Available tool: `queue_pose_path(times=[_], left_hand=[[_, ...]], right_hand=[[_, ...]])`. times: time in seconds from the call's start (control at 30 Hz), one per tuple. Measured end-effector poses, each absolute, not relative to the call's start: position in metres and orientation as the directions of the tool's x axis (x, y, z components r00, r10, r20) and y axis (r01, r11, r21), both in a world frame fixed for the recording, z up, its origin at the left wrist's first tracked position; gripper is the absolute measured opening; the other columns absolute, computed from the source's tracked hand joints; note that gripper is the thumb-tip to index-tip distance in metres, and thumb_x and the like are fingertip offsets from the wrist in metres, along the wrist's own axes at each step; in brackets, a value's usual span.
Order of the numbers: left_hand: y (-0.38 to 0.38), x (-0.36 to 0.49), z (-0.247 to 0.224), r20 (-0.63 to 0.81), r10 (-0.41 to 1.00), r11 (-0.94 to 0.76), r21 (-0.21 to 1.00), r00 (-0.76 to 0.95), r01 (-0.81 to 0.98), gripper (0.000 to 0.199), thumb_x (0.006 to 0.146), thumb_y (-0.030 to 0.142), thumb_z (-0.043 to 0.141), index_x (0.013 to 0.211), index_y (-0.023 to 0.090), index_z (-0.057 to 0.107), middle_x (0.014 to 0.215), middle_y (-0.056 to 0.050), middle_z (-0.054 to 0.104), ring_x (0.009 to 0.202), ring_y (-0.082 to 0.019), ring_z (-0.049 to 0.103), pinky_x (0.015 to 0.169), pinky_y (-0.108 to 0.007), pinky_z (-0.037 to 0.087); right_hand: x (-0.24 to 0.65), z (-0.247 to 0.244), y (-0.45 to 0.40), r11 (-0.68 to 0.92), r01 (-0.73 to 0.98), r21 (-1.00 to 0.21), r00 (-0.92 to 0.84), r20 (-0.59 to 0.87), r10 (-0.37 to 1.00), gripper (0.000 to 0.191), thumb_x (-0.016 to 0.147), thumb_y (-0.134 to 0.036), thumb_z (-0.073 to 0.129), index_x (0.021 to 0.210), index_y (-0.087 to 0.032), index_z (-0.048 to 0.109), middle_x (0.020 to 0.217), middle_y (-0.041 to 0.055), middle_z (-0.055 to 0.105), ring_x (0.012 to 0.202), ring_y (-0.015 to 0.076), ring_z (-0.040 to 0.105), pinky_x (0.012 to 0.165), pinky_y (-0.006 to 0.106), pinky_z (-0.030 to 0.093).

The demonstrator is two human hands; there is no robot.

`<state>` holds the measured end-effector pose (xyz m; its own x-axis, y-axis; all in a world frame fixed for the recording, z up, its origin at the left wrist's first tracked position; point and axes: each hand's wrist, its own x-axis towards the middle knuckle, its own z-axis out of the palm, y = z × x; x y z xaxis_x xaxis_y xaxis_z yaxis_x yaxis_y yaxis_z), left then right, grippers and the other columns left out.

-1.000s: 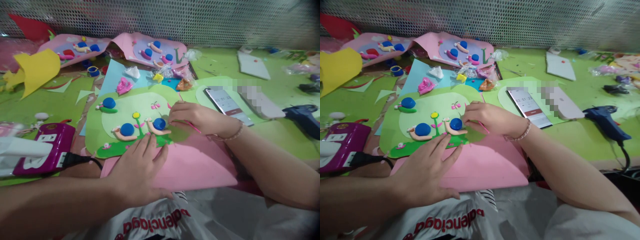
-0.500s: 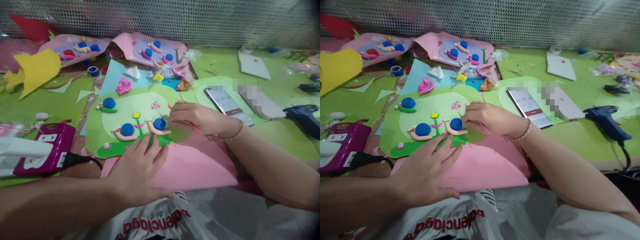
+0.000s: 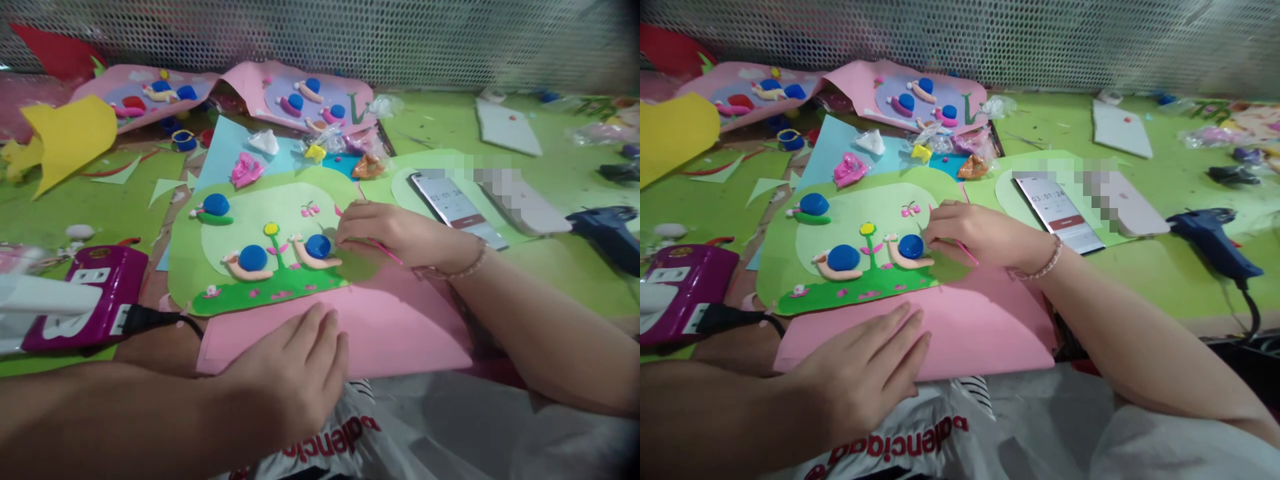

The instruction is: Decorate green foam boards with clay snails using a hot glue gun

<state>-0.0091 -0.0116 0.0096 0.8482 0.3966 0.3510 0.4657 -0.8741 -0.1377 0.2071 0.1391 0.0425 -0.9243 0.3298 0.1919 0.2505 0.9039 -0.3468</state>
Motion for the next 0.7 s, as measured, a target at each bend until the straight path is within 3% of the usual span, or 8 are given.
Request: queue_pose_path(times=[0.1,0.23,0.4,0.5,0.7], left_hand=[[-0.0164,-0.0081,0.0116,0.372,0.309,-0.926,-0.093,0.875,0.367,0.031,0.086,0.018,0.052,0.109,0.002,0.063,0.112,-0.022,0.067,0.107,-0.033,0.063,0.091,-0.046,0.051],[-0.0157,-0.0072,0.0173,0.406,0.239,-0.958,-0.049,0.882,0.283,0.029,0.087,0.016,0.048,0.105,0.003,0.066,0.113,-0.019,0.068,0.108,-0.03,0.063,0.095,-0.043,0.051],[-0.0153,-0.0083,0.0141,0.447,0.431,-0.859,-0.062,0.784,0.507,0.035,0.083,0.022,0.061,0.111,0.0,0.062,0.116,-0.027,0.064,0.115,-0.038,0.058,0.094,-0.051,0.051],[-0.016,-0.0092,0.0099,0.412,0.492,-0.812,-0.102,0.767,0.575,0.042,0.086,0.03,0.059,0.112,-0.003,0.06,0.113,-0.03,0.064,0.109,-0.039,0.062,0.089,-0.05,0.054],[-0.0159,-0.0092,0.0085,0.39,0.426,-0.843,-0.156,0.816,0.515,0.042,0.084,0.028,0.06,0.111,-0.005,0.061,0.106,-0.029,0.067,0.103,-0.038,0.065,0.087,-0.049,0.055]], right_hand=[[0.2068,0.0425,0.1387,0.905,0.253,-0.34,-0.924,0.193,0.331,0.02,0.095,-0.014,0.044,0.086,-0.016,0.061,0.078,0.0064,0.059,0.076,0.016,0.051,0.071,0.029,0.042],[0.2069,0.042,0.139,0.909,0.244,-0.339,-0.926,0.198,0.323,0.02,0.095,-0.015,0.043,0.088,-0.015,0.062,0.078,0.0064,0.059,0.075,0.0159,0.05,0.071,0.029,0.042],[0.2061,0.0419,0.1393,0.909,0.241,-0.341,-0.926,0.198,0.32,0.019,0.095,-0.015,0.043,0.088,-0.015,0.061,0.078,0.0068,0.059,0.075,0.016,0.049,0.071,0.029,0.041],[0.2065,0.0417,0.1394,0.903,0.247,-0.351,-0.928,0.184,0.325,0.019,0.094,-0.015,0.043,0.088,-0.015,0.06,0.078,0.007,0.059,0.075,0.0161,0.049,0.071,0.029,0.041],[0.2068,0.0415,0.14,0.9,0.256,-0.352,-0.926,0.177,0.333,0.02,0.094,-0.015,0.043,0.086,-0.015,0.06,0.078,0.0066,0.059,0.075,0.0158,0.049,0.071,0.029,0.041]])
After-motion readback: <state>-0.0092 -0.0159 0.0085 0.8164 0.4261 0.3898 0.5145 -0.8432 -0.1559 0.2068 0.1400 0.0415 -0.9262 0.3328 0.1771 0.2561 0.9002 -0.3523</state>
